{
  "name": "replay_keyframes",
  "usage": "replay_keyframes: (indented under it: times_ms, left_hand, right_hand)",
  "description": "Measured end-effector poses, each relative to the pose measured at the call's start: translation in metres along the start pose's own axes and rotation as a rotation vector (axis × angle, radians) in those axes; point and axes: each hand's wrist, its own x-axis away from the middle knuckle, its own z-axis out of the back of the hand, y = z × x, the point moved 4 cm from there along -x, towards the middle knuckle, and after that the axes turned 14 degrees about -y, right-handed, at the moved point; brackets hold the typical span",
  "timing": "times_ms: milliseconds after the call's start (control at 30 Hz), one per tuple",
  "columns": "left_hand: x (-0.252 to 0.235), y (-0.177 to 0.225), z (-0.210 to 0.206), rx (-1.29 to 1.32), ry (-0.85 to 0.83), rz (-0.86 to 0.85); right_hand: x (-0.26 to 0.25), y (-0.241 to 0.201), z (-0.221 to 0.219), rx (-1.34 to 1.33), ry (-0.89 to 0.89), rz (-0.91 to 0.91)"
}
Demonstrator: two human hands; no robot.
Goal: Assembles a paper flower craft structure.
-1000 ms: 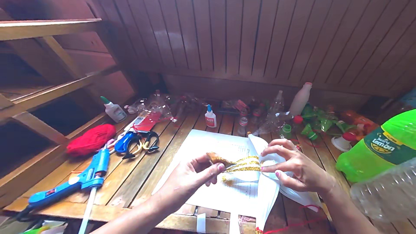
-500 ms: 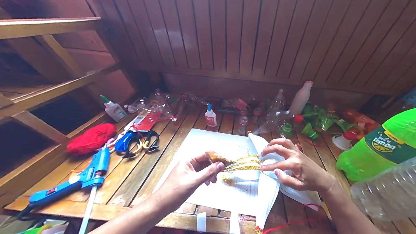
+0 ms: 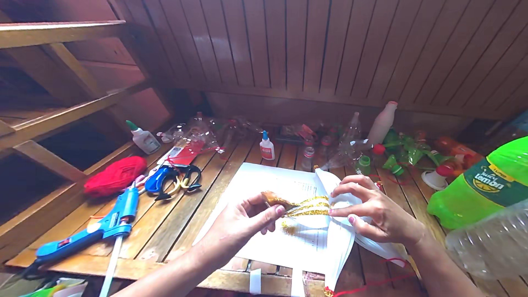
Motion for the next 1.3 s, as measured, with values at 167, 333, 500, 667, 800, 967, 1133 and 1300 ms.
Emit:
replay_keyframes:
  times_ms: [167, 333, 500, 667, 800, 967, 1133, 1300]
  left_hand:
    - [-0.0001, -0.0006, 0.0005, -0.002, -0.004, -0.001]
    - [-0.0006, -0.0004, 0.0002, 0.009, -0.003, -0.004]
    - [-0.0001, 0.0000, 0.0001, 0.008, 0.003, 0.000]
    - [-0.0004, -0.0001, 0.0005, 0.007, 0.004, -0.004]
    - [-0.0004, 0.0000, 0.0002, 0.010, -0.004, -0.019]
    - [-0.0006, -0.0002, 0.0005, 0.005, -0.003, -0.010]
    - [-0.0008, -0.0008, -0.0001, 0.016, -0.004, -0.015]
    - [-0.0007, -0.0006, 0.0001, 0.011, 0.000, -0.010]
  right_hand:
    - [-0.0017, -0.0003, -0.0033, 0.004, -0.004, 0.000]
    - [-0.0017, -0.0018, -0.0019, 0.017, 0.018, 0.003]
    - [-0.0026, -0.0019, -0.0034, 0.033, 0.014, 0.001]
    - [-0.0031, -0.0022, -0.0036, 0.029, 0.020, -0.005]
    - [-0.0040, -0.0027, -0.0048, 0.027, 0.011, -0.011]
    - [-0.0039, -0.0036, -0.0041, 0.029, 0.020, -0.003]
    - [-0.0052, -0.0048, -0.0058, 0.037, 0.012, -0.002]
    - [-0.0050, -0.0053, -0.0051, 0.029, 0.011, 0.004]
